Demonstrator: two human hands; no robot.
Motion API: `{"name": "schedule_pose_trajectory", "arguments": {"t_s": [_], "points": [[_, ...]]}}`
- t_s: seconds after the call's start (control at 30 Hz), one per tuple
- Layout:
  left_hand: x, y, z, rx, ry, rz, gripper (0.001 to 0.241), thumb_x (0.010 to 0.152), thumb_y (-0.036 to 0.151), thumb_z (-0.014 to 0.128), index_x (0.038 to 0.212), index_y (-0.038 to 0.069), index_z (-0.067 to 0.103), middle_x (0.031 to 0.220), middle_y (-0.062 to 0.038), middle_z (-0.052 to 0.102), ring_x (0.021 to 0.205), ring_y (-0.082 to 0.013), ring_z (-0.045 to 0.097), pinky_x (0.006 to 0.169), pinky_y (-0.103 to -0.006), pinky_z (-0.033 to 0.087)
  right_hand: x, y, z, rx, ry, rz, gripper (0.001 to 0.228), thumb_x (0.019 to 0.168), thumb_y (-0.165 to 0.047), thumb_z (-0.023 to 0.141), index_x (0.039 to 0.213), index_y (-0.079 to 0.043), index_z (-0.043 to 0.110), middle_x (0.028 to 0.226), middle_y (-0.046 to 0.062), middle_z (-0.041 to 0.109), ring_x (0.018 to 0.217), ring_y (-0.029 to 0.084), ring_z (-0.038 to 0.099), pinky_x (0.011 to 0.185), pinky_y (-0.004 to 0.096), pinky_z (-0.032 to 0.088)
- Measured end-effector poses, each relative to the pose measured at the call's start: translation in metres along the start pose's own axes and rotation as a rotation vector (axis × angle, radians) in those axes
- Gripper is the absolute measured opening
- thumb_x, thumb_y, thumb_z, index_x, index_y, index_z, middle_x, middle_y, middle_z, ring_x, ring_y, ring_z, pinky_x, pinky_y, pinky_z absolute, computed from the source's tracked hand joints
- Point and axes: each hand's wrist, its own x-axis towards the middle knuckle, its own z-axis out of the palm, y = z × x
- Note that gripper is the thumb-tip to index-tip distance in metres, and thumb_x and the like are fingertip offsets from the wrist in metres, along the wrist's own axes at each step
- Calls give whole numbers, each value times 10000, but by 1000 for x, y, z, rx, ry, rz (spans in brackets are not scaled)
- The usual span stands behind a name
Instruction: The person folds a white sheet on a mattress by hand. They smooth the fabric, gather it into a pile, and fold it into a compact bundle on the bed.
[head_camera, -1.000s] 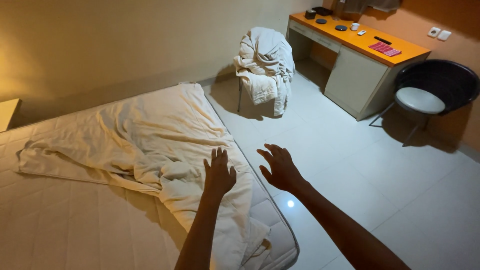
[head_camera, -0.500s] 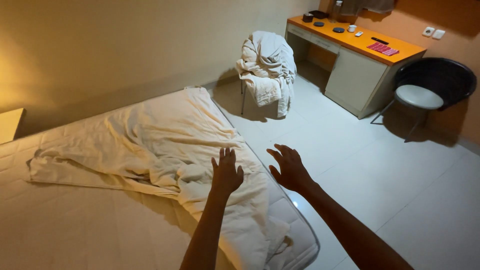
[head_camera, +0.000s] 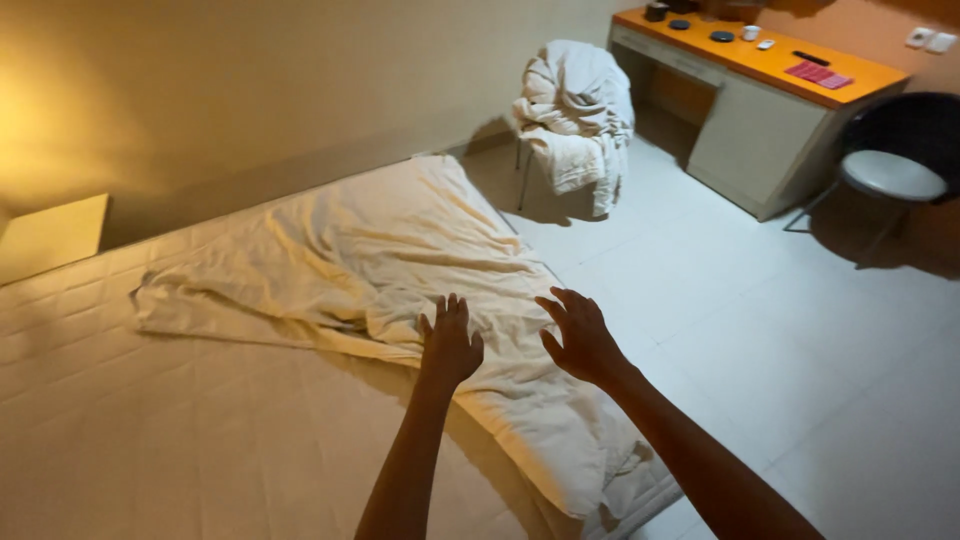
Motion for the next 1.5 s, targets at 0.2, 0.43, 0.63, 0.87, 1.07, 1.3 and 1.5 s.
{"name": "schedule_pose_trajectory", "arguments": {"t_s": [0.2, 0.43, 0.63, 0.87, 1.07, 1.3, 1.5], "points": [[-17, -22, -27, 1, 1, -101, 694, 889, 276, 602, 1483, -29, 411, 1595, -218, 376, 1549, -386, 220, 1196, -689, 153, 20, -6, 22, 18, 65, -161, 549, 883, -231, 682, 1403, -107, 555, 1447, 203, 530, 1343, 374, 485, 1116, 505, 373], [-41, -55, -45, 18, 63, -196, 715, 892, 269, 606, 1495, -53, 393, 1607, -257, 338, 1528, -410, 210, 1197, -683, 127, 43, -27, 52, 98, 22, -217, 571, 888, -231, 683, 1427, -103, 540, 1464, 202, 504, 1357, 389, 460, 1130, 518, 354], [-75, -74, -64, 64, 85, -308, 718, 899, 307, 603, 1494, -33, 393, 1594, -241, 358, 1539, -391, 224, 1192, -683, 161, 43, -54, 70, 235, -63, -237, 575, 886, -199, 675, 1436, -104, 537, 1481, 203, 490, 1355, 392, 455, 1137, 503, 357], [-103, -96, -50, 95, 48, -371, 750, 900, 288, 612, 1524, -34, 349, 1628, -237, 302, 1541, -402, 204, 1188, -687, 146, 23, -41, 102, 221, -72, -252, 587, 877, -225, 698, 1425, -95, 536, 1469, 199, 500, 1366, 394, 449, 1135, 506, 352], [-127, -107, -50, 120, -1, -425, 757, 921, 297, 588, 1546, -34, 317, 1639, -227, 282, 1544, -398, 187, 1195, -679, 122, 16, -49, 117, 219, -115, -256, 600, 862, -233, 712, 1421, -91, 547, 1438, 211, 524, 1336, 397, 475, 1121, 512, 364], [-151, -128, -62, 88, -28, -454, 703, 932, 293, 578, 1520, -29, 366, 1638, -221, 302, 1562, -392, 177, 1213, -665, 118, 23, -85, 128, 285, -174, -222, 619, 836, -226, 696, 1427, -125, 546, 1408, 199, 532, 1316, 387, 493, 1115, 501, 384], [-175, -151, -65, 29, -97, -439, 704, 925, 271, 587, 1519, -30, 361, 1622, -229, 309, 1544, -390, 179, 1200, -669, 116, 12, -110, 155, 260, -134, -265, 609, 831, -214, 701, 1405, -87, 540, 1447, 215, 509, 1324, 412, 471, 1098, 512, 355]]}}
